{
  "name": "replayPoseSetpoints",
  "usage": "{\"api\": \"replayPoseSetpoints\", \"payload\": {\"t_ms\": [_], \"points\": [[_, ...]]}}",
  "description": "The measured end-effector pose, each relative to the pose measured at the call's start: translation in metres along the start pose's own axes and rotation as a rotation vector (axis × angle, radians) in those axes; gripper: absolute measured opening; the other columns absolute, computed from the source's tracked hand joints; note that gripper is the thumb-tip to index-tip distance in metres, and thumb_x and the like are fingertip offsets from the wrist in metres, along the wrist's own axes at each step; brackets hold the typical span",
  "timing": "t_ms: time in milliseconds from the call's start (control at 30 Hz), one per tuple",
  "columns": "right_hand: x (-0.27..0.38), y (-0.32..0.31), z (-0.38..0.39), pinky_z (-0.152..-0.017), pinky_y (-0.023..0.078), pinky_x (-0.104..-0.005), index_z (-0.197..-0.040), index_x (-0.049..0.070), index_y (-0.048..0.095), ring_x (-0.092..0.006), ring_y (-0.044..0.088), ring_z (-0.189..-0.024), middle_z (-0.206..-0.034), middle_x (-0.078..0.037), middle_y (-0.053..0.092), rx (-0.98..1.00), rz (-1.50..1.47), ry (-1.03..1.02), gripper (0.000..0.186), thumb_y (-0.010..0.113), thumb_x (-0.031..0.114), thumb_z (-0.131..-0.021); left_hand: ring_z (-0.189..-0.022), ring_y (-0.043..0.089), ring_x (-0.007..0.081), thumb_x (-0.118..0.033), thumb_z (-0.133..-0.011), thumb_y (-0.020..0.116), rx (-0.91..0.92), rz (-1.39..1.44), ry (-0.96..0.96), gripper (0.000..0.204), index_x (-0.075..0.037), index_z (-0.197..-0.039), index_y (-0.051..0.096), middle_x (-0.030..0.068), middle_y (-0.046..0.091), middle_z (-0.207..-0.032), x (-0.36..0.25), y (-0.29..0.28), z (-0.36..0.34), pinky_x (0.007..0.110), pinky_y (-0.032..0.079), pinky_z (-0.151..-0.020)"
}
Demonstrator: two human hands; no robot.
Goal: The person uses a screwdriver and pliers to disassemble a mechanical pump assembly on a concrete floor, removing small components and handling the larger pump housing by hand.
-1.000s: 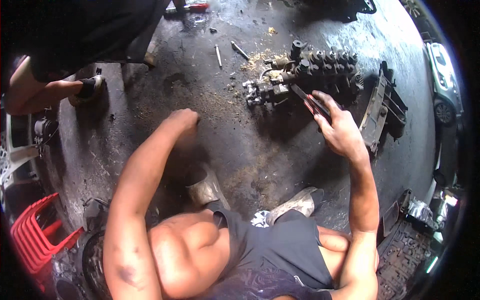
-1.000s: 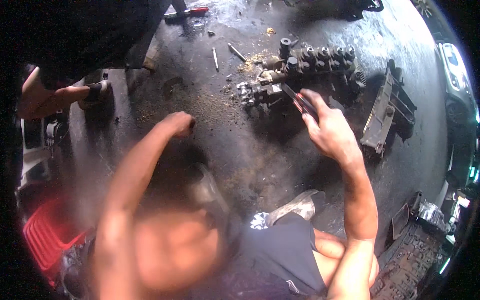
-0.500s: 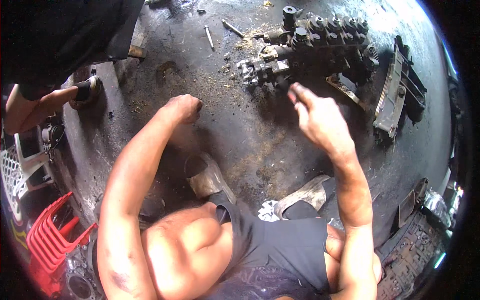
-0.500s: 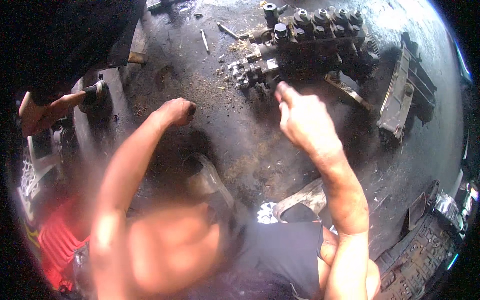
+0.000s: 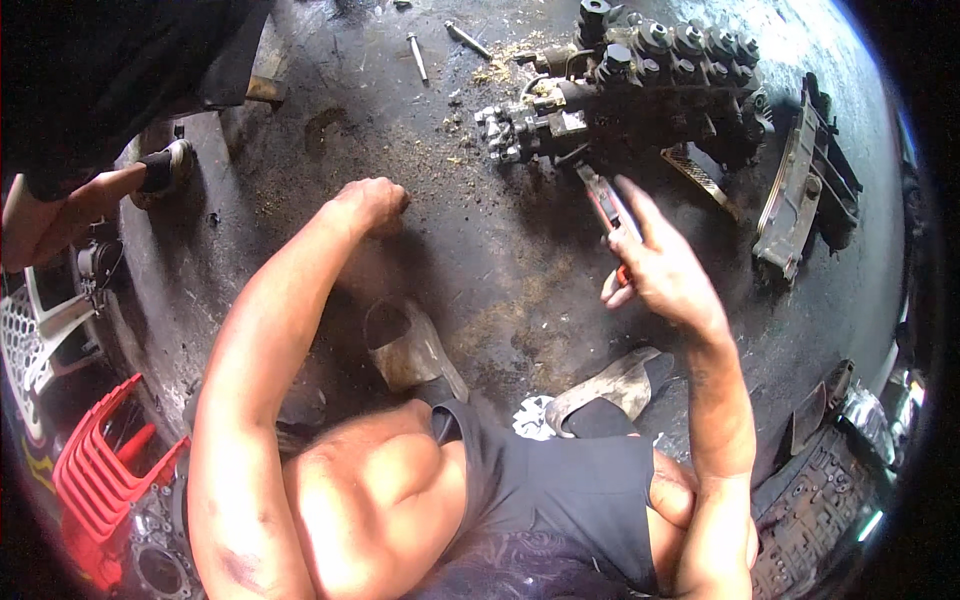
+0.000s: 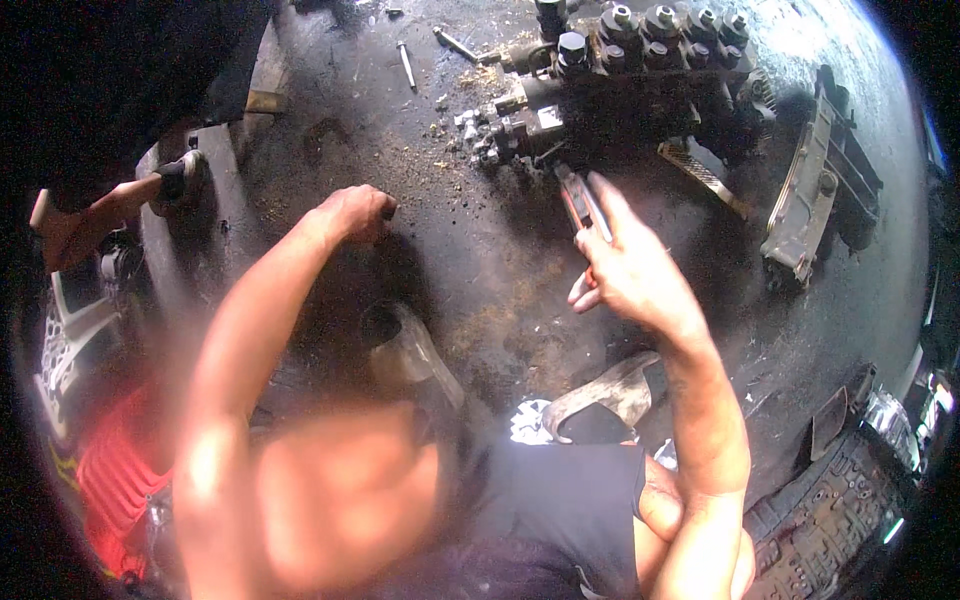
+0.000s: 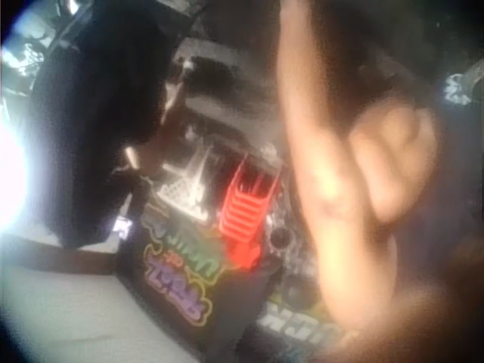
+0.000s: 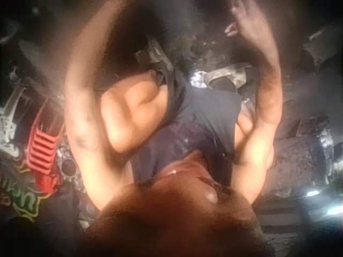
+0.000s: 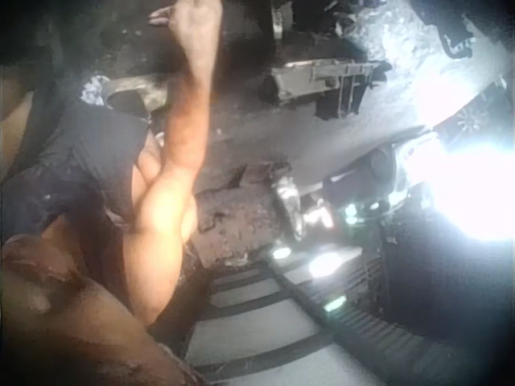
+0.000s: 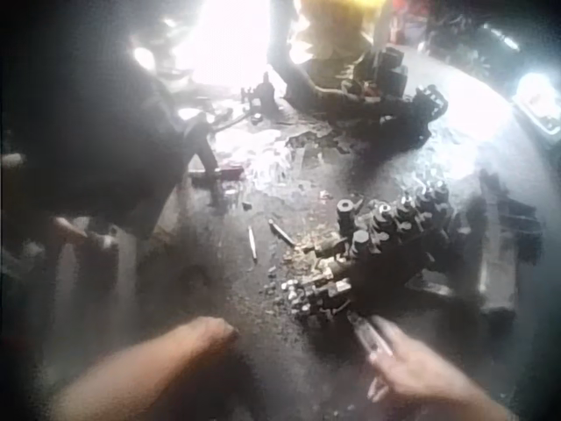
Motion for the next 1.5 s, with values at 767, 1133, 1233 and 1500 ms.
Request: {"api": "replayPoseSetpoints", "payload": {"t_ms": [767,1133,1233,1500], "points": [[0.050,0.038,0.011,-0.079,0.053,-0.0327,-0.105,0.002,0.062,-0.0284,0.067,-0.088,-0.097,-0.017,0.066,-0.048,0.495,-0.748,0.039,0.073,0.014,-0.070,-0.098,0.064,0.0323,-0.013,-0.078,0.054,-0.023,-0.006,-0.008,0.024,-0.006,-0.097,0.068,0.0167,0.067,-0.102,-0.002,0.003,-0.001,0.042,0.053,-0.082],[0.052,-0.012,0.037,-0.065,0.053,-0.0351,-0.114,0.008,0.061,-0.0300,0.063,-0.075,-0.094,-0.016,0.061,-0.304,0.859,-1.023,0.050,0.067,0.001,-0.065,-0.099,0.064,0.0322,-0.011,-0.077,0.055,-0.014,-0.020,-0.003,0.026,-0.007,-0.099,0.068,0.0162,0.067,-0.102,-0.006,0.004,0.002,0.043,0.053,-0.083],[0.037,-0.012,0.029,-0.060,0.052,-0.0355,-0.115,0.009,0.061,-0.0284,0.061,-0.068,-0.088,-0.015,0.059,-0.235,0.860,-0.935,0.050,0.066,0.000,-0.066,-0.098,0.064,0.0320,-0.010,-0.076,0.056,0.005,-0.012,0.006,0.027,-0.007,-0.099,0.068,0.0165,0.067,-0.101,-0.006,0.004,0.001,0.042,0.053,-0.082],[0.051,-0.004,0.040,-0.065,0.051,-0.0326,-0.111,0.001,0.061,-0.0291,0.064,-0.074,-0.088,-0.017,0.064,-0.307,0.785,-1.038,0.048,0.067,0.001,-0.064,-0.094,0.066,0.0326,-0.010,-0.074,0.057,-0.024,0.035,0.017,0.020,-0.006,-0.090,0.069,0.0169,0.068,-0.096,-0.006,0.006,-0.001,0.042,0.054,-0.078]]}}
Point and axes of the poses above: each hand's wrist, its own z-axis away from the middle knuckle, its own y-axis out of the palm, x = y × z, the point moved 9 cm from there along -z, towards the middle knuckle
